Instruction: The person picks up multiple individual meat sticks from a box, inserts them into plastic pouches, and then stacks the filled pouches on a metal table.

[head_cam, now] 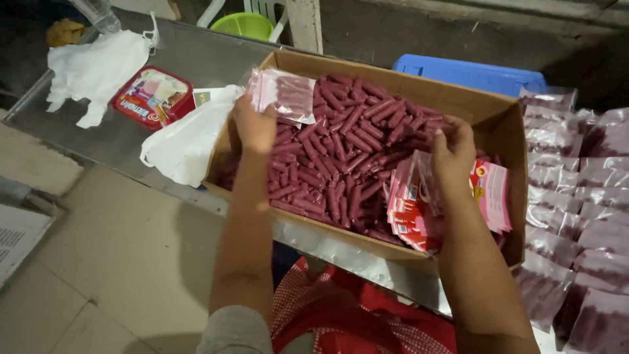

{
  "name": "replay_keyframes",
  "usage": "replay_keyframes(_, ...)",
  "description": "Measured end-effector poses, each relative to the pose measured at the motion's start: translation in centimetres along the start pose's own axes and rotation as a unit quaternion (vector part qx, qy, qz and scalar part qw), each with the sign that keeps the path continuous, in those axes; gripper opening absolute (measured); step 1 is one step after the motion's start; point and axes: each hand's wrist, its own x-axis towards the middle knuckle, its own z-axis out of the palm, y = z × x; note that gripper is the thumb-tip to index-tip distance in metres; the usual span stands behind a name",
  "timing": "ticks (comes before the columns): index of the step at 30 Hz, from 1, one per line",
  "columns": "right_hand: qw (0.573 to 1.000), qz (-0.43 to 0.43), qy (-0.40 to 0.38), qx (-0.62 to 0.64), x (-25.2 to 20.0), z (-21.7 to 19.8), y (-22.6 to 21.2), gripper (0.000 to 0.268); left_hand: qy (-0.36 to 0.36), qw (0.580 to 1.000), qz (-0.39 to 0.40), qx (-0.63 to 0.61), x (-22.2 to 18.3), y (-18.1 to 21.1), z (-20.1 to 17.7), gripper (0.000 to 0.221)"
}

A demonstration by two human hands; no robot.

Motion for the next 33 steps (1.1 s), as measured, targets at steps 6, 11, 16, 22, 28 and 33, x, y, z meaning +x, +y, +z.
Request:
replay_keyframes(6, 0.998, 0.044, -0.033, 0.005, -0.9, 0.0, -1.8, 0.031, -0.160, 0.975, -0.151, 0.028, 1.5, -2.8, -0.2, 0.078)
replay_keyframes(11, 0.996, 0.044, -0.064, -0.037, -0.5, -0.4, -0.2, 0.031, -0.162, 0.975, -0.152, 0.015, -0.4, 7.6, -3.6, 0.065)
replay_keyframes(16, 0.994, 0.077, -0.069, -0.025, -0.9, 0.1, -0.4, 0.031, -0.104, 0.981, -0.129, 0.097, 4.2, -4.1, 4.5, 0.055)
replay_keyframes(22, 0.990, 0.113, -0.085, 0.001, -1.1, 0.5, -0.3, 0.032, -0.115, 0.990, 0.002, 0.084, 4.2, -3.0, 5.3, 0.037)
replay_keyframes(28, 0.942, 0.265, -0.074, 0.191, -0.7, 1.3, 0.6, 0.027, -0.149, 0.978, 0.112, 0.090, 5.1, 5.9, 3.6, 0.036)
replay_keyframes(33, 0.836, 0.380, -0.133, 0.373, -0.4, 0.7, -4.0, 0.044, -0.208, 0.960, 0.148, 0.116, -3.0, 19.8, -2.1, 0.028)
